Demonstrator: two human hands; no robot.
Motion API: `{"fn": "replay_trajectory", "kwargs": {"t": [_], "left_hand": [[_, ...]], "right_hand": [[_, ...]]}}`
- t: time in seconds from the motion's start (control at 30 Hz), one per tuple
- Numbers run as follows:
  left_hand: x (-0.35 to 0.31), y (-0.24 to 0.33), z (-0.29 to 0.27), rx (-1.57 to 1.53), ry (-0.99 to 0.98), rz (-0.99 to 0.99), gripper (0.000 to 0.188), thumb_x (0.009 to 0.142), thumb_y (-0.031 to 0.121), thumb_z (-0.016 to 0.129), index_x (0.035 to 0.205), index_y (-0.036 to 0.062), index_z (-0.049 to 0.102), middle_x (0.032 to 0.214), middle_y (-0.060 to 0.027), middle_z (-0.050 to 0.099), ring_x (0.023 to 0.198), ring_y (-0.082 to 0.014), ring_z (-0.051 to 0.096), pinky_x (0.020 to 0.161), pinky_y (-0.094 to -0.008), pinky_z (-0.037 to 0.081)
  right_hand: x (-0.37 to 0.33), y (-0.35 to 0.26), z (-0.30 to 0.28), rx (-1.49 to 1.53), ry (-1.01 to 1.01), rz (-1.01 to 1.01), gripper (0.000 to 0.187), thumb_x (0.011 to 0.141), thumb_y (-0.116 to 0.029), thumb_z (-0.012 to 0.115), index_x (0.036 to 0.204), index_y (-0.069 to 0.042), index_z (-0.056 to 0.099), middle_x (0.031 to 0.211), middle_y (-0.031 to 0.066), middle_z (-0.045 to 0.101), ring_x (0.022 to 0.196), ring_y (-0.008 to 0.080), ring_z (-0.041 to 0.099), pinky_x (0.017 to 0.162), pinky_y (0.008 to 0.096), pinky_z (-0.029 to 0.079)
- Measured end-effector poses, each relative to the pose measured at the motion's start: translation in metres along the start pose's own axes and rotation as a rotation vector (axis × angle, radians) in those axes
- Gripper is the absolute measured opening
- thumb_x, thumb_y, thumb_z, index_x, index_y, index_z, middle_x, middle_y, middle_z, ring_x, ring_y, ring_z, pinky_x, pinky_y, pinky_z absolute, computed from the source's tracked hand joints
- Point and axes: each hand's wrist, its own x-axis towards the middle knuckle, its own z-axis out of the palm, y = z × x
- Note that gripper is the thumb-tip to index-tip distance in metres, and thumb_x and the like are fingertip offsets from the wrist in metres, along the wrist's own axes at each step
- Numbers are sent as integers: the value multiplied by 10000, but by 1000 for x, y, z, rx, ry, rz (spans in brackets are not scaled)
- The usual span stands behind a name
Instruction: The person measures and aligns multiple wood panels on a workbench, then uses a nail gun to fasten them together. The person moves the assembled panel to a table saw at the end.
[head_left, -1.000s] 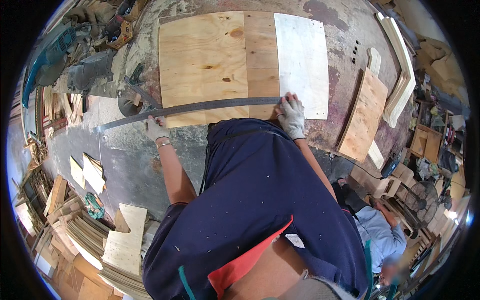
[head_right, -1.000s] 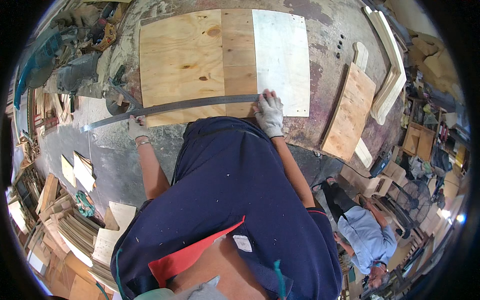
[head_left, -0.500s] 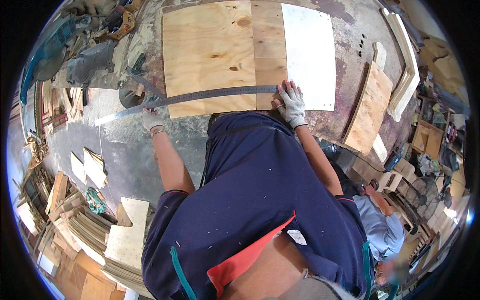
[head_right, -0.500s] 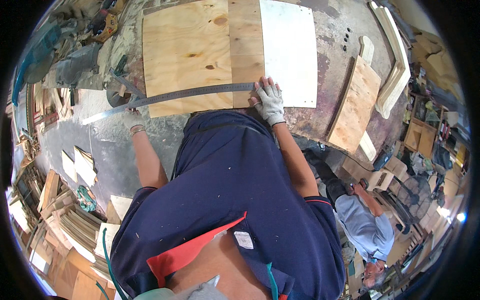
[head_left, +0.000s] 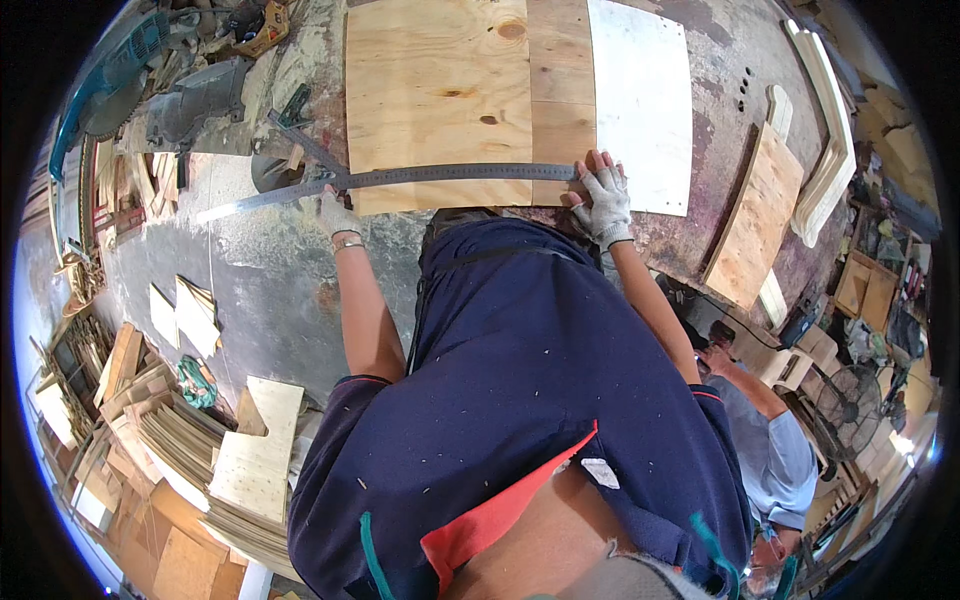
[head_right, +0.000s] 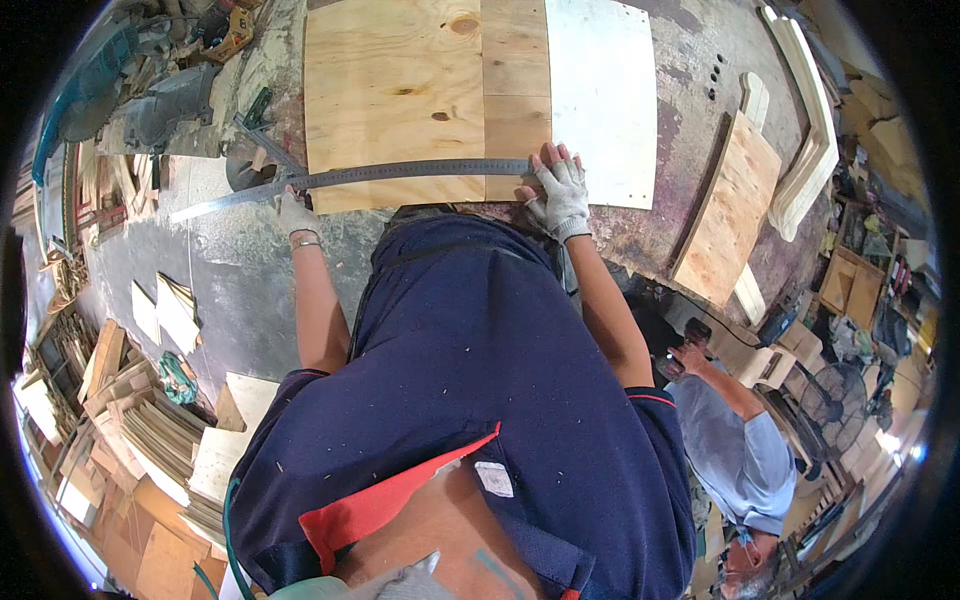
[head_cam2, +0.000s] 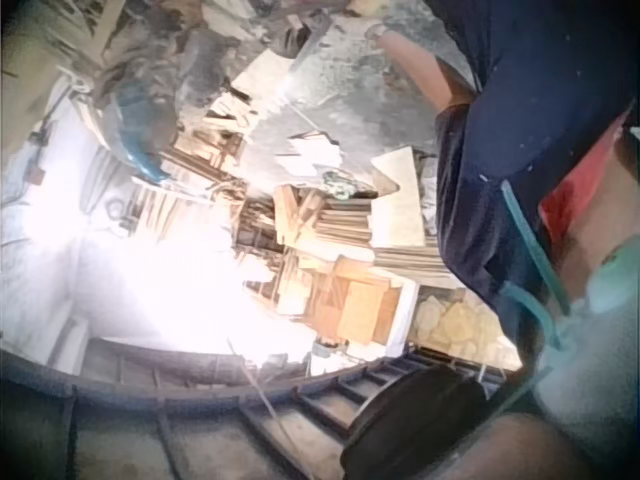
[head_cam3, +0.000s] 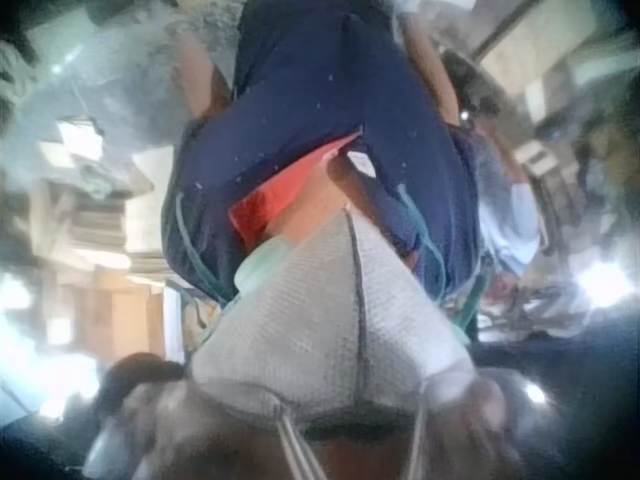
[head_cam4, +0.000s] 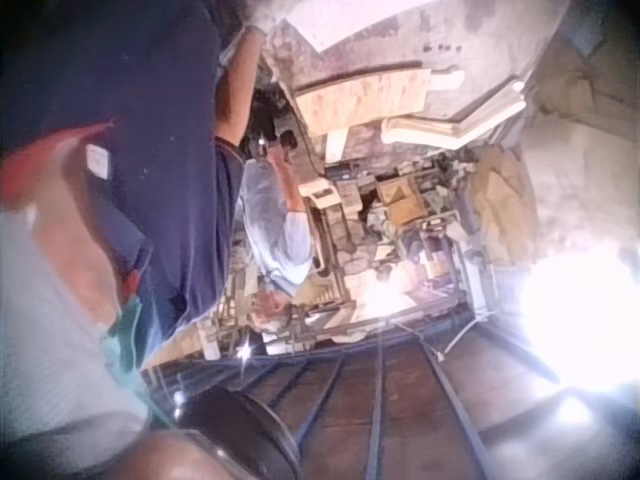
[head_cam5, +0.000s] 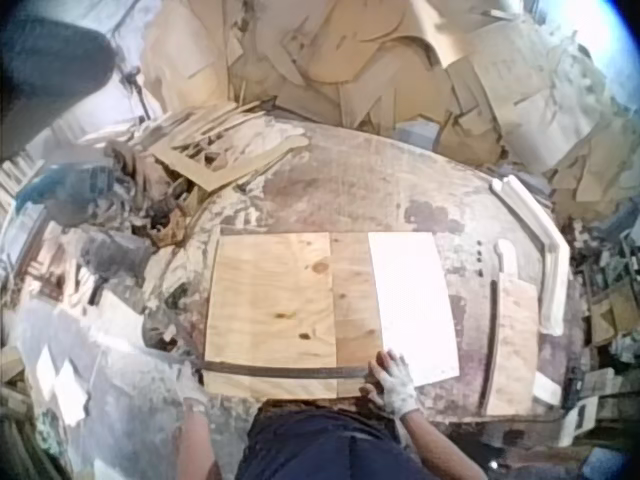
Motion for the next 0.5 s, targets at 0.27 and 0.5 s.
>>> {"fn": "replay_trajectory", "kwargs": {"t": [0.27, 0.5], "left_hand": [[16, -2, -6, -70, -81, 48, 145, 1046, 144, 579, 910, 103, 606, 766, 5, 574, 665, -151, 521, 607, -326, 427], [42, -12, -17, -119, -72, 25, 157, 1059, 184, 560, 949, 87, 617, 812, -8, 598, 704, -161, 530, 636, -341, 435]], "right_hand": [[-1, -7, -3, -98, -55, -16, 612, 919, -463, 642, 1475, -217, 564, 1640, 159, 348, 1518, 413, 297, 1246, 571, 187], [-9, 9, 1, -114, -70, -132, 529, 907, -426, 676, 1417, -299, 612, 1645, 114, 354, 1530, 432, 254, 1245, 608, 169]]}}
